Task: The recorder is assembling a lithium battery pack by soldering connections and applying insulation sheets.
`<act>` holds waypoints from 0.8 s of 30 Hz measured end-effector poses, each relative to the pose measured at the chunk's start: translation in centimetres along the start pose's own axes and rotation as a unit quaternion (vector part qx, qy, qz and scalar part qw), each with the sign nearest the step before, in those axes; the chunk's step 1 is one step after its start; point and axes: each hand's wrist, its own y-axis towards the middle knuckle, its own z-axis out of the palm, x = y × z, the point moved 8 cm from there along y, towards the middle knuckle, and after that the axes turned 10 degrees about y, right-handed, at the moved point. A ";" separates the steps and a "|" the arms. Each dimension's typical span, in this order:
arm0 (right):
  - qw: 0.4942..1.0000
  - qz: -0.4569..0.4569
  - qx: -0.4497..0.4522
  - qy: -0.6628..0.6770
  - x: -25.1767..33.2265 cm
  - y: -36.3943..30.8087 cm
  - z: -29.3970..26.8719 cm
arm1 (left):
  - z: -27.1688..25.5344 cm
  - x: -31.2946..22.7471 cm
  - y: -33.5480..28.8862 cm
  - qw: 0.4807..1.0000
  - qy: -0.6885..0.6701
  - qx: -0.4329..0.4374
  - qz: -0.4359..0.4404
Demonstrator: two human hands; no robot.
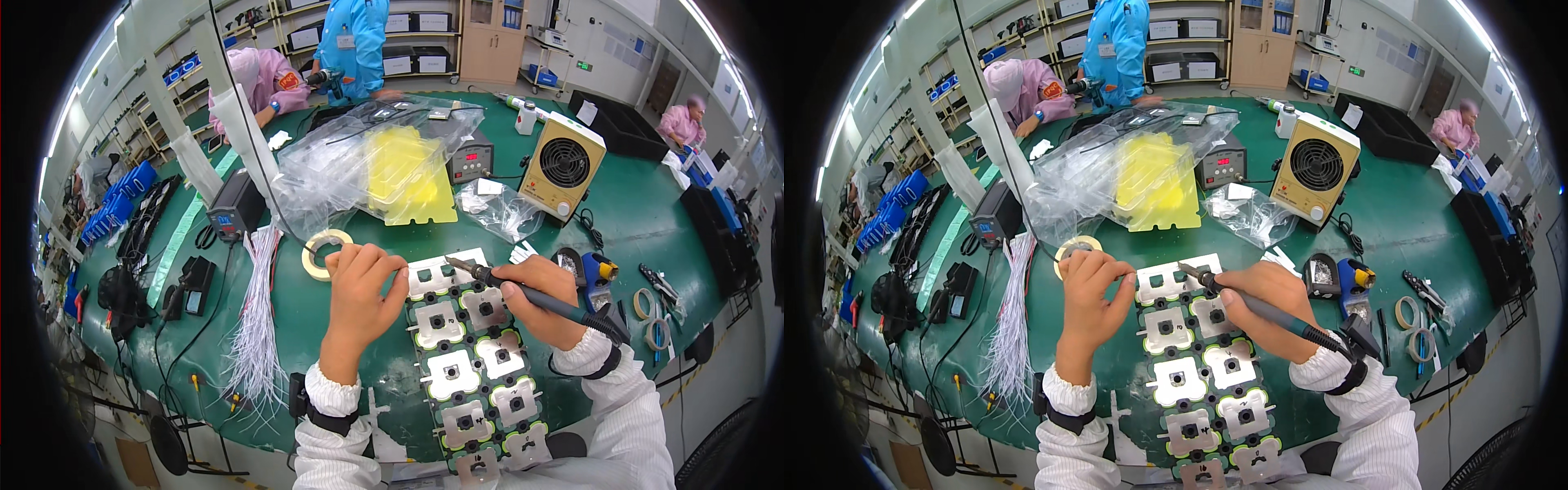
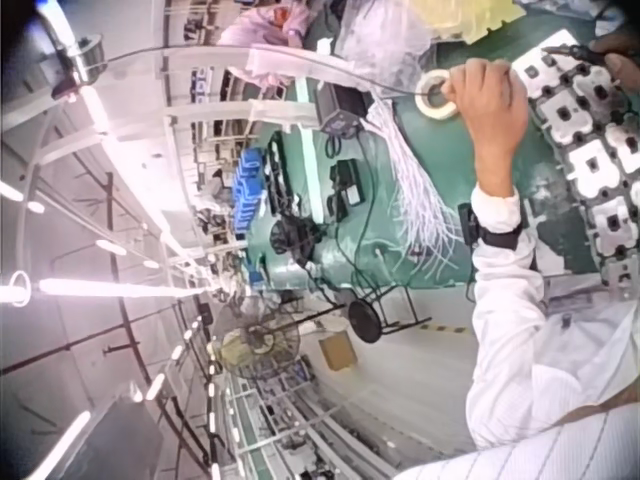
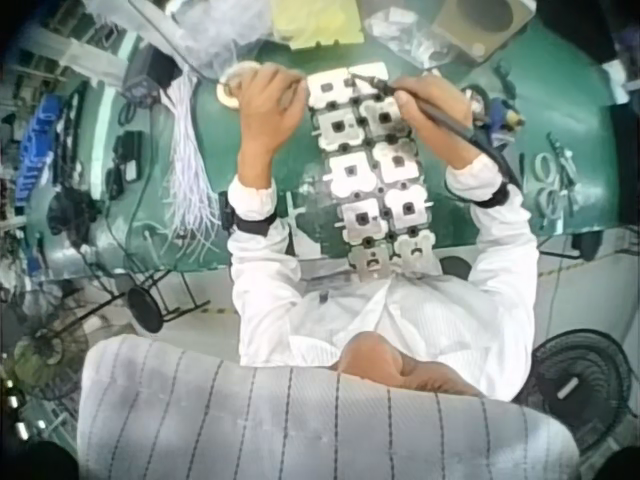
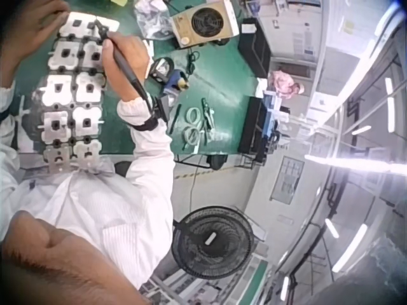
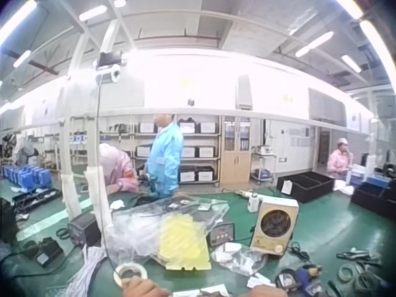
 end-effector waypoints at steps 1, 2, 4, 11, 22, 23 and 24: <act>1.000 0.000 0.001 0.001 0.0 0.0 0.1 | 0.1 -0.1 0.0 1.000 0.001 0.001 0.004; 1.000 -0.001 0.002 -0.003 -0.1 0.0 0.1 | 0.2 -0.1 0.0 1.000 0.002 0.001 0.003; 1.000 -0.003 0.003 -0.008 -0.1 -0.1 0.2 | 0.2 -0.2 0.0 1.000 0.000 -0.004 0.006; 1.000 0.007 0.006 0.002 -0.3 -0.2 0.2 | 0.3 -0.1 0.0 1.000 0.004 0.002 0.005; 1.000 -0.020 0.008 -0.008 0.4 -0.1 0.4 | 0.6 -0.2 -0.1 1.000 -0.008 0.003 0.000; 1.000 -0.021 0.009 -0.012 0.4 -0.1 0.3 | 0.6 -0.2 -0.1 1.000 -0.008 0.003 0.000; 1.000 -0.021 0.009 -0.015 0.4 -0.1 0.3 | 0.8 -0.2 -0.2 1.000 -0.008 0.010 0.000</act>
